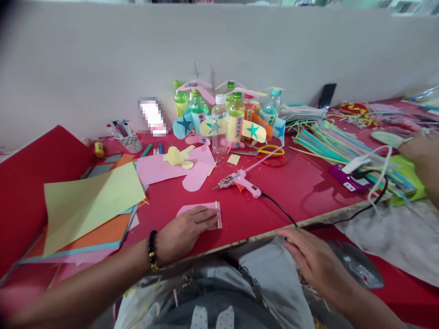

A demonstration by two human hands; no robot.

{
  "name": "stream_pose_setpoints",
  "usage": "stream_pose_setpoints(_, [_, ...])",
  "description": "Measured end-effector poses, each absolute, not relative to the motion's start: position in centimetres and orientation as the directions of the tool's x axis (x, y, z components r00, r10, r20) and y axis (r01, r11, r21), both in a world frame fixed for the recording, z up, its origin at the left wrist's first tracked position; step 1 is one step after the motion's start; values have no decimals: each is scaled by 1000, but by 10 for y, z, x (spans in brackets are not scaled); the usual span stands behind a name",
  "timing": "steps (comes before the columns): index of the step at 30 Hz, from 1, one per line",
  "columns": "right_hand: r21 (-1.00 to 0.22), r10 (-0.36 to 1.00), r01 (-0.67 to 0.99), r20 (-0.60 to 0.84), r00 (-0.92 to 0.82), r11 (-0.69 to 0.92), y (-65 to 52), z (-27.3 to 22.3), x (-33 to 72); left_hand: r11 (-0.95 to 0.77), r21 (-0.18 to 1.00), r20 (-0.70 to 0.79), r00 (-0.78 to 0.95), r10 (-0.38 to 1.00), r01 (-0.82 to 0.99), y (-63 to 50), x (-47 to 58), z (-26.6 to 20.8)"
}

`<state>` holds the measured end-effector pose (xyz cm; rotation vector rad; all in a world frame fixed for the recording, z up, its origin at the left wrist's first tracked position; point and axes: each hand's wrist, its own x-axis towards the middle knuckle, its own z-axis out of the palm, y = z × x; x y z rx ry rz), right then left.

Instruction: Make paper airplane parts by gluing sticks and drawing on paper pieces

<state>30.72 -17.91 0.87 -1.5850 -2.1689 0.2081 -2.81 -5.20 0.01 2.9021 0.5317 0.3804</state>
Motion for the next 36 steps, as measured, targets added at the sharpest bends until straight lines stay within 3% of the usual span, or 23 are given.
stream_pose_setpoints(4, [-339, 888, 839, 338, -313, 425, -160, 19, 298, -913, 243, 202, 903, 379, 328, -51, -29, 0])
stream_pose_setpoints(10, [-327, 841, 778, 287, -459, 536, -144, 19, 262, -913, 269, 210, 907, 366, 306, -48, -33, -1])
stream_pose_setpoints(16, [-333, 856, 806, 361, -370, 489, -126, 20, 269, -915, 271, 193, 915, 355, 298, -47, -32, 1])
stream_pose_setpoints(20, [-308, 896, 885, 386, -220, 350, -89, 24, 284, -915, 269, 168, 921, 352, 301, -47, -32, 2])
stream_pose_setpoints(23, [-376, 961, 903, 248, -118, 208, -54, 20, 288, -916, 262, 165, 921, 353, 304, -47, -31, 2])
stream_pose_setpoints(27, [-492, 998, 870, -56, -14, -15, -16, 16, 278, -921, 249, 161, 925, 344, 299, -47, -30, 2])
stream_pose_setpoints(31, [-598, 965, 794, -254, -61, -107, 4, 25, 267, -922, 233, 171, 920, 352, 309, -48, -30, 1])
stream_pose_setpoints(34, [-716, 905, 669, -397, -152, -201, 5, 36, 263, -926, 222, 192, 917, 349, 306, -48, -30, 0])
stream_pose_setpoints(36, [-807, 876, 482, -458, -150, -340, -1, 42, 260, -927, 217, 211, 912, 350, 306, -49, -30, -1])
